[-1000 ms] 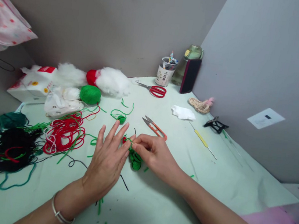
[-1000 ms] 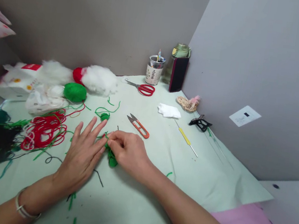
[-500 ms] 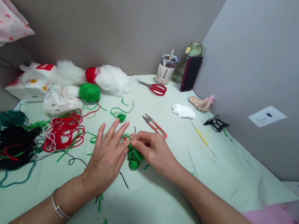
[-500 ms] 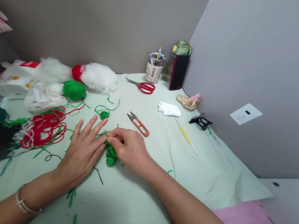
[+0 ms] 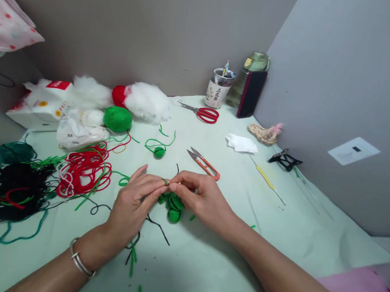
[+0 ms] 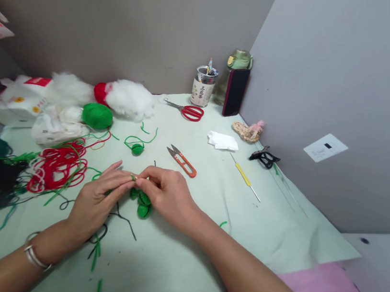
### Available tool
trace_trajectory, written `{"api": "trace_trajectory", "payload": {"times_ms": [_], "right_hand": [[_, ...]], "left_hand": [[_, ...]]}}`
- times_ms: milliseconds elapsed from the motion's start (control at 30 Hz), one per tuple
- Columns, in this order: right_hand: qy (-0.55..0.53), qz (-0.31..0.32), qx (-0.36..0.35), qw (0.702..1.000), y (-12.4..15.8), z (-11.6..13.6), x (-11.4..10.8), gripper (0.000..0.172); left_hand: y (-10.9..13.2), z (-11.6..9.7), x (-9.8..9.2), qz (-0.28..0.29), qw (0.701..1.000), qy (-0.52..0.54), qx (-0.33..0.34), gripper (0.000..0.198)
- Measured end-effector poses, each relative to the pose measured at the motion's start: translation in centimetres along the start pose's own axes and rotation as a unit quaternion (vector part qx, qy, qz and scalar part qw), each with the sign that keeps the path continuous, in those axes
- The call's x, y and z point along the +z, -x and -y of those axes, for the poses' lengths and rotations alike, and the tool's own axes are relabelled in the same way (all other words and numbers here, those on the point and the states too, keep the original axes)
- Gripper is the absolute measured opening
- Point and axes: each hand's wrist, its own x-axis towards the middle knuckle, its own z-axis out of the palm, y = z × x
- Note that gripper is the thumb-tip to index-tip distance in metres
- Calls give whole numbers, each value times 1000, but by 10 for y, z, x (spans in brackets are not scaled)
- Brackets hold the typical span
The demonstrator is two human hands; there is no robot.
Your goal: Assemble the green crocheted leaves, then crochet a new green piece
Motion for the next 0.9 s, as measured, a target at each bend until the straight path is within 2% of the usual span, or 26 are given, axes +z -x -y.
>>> {"api": "trace_trajectory", "payload": {"times_ms": [167,333,900], "right_hand": [[-43,-23,-10,999,2,5,-1,24],[6,-26,-32,999,8,8,2,19],[73,-8,-56,996,12,10,6,17]], "left_hand": [[-3,-6,-4,-5,997,-56,45,15],[-4,-10,-8,-12,988,-122,90,15],[-5,-13,-9,-26,984,-128,119,17]]}}
